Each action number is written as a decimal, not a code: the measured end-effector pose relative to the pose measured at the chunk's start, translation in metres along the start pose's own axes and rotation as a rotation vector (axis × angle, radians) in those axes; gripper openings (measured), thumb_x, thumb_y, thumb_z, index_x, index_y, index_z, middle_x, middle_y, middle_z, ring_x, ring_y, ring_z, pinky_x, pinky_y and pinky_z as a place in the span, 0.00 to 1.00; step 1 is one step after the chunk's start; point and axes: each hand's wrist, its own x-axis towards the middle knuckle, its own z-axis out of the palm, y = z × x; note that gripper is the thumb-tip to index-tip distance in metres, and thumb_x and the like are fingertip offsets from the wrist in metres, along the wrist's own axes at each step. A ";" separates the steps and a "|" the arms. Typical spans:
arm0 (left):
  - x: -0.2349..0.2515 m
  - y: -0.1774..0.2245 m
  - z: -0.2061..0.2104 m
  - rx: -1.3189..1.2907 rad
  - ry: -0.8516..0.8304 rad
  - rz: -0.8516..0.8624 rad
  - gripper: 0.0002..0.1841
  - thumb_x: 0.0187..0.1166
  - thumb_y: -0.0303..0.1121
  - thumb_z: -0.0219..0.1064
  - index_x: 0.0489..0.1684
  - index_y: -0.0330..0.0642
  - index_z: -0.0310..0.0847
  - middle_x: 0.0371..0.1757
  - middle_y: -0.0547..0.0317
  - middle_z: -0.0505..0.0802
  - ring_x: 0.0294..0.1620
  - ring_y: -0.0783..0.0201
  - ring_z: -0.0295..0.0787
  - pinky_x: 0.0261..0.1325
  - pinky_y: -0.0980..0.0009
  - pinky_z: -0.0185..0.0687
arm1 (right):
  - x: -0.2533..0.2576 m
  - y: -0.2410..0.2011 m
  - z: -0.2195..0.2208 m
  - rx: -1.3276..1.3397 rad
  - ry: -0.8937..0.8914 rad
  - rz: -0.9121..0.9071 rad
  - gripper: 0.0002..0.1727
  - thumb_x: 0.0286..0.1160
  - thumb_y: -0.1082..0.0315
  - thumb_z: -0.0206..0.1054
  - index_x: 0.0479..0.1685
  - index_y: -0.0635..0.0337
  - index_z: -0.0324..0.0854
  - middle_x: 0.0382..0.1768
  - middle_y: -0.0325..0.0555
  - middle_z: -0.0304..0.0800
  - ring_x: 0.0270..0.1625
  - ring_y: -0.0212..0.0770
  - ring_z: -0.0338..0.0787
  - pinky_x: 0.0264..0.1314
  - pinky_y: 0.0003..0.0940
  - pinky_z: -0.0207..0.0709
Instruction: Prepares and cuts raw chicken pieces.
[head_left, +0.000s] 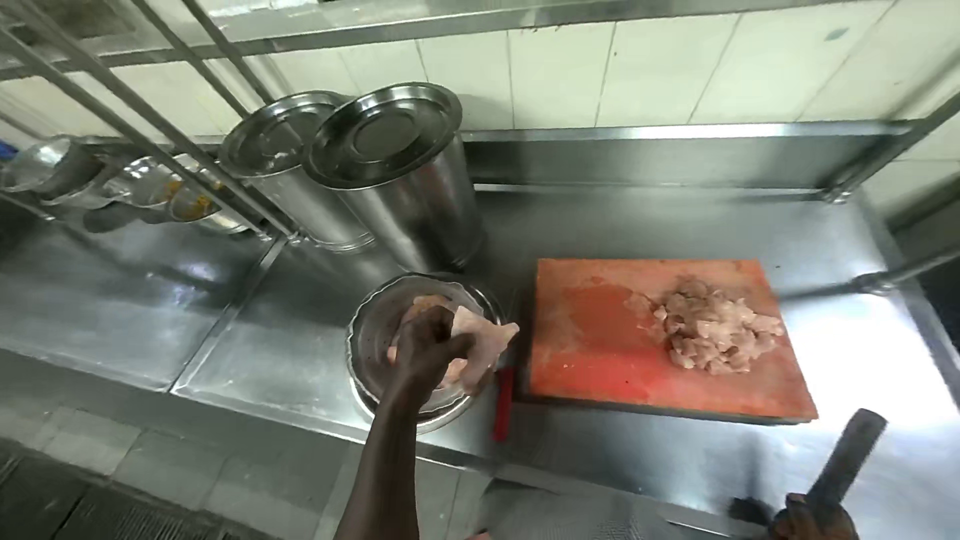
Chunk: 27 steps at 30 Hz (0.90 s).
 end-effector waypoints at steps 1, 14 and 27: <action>0.004 0.008 0.013 -0.058 -0.017 0.009 0.10 0.66 0.16 0.74 0.35 0.38 0.79 0.28 0.56 0.87 0.25 0.64 0.86 0.31 0.66 0.89 | 0.001 0.003 -0.001 0.001 0.007 0.000 0.07 0.91 0.67 0.53 0.56 0.60 0.66 0.11 0.30 0.66 0.08 0.31 0.73 0.11 0.34 0.80; 0.046 -0.029 0.133 0.163 -0.211 -0.281 0.24 0.74 0.27 0.76 0.69 0.34 0.79 0.55 0.45 0.92 0.50 0.54 0.92 0.56 0.54 0.90 | -0.002 0.006 0.004 0.051 0.069 -0.008 0.07 0.90 0.67 0.55 0.49 0.62 0.70 0.10 0.36 0.67 0.07 0.36 0.74 0.10 0.38 0.79; 0.012 -0.064 0.209 0.800 -0.326 -0.146 0.27 0.72 0.47 0.77 0.65 0.39 0.86 0.65 0.40 0.89 0.68 0.39 0.83 0.69 0.38 0.78 | 0.000 0.004 0.007 0.063 0.084 0.009 0.05 0.90 0.68 0.55 0.48 0.61 0.70 0.09 0.40 0.66 0.06 0.39 0.73 0.09 0.39 0.79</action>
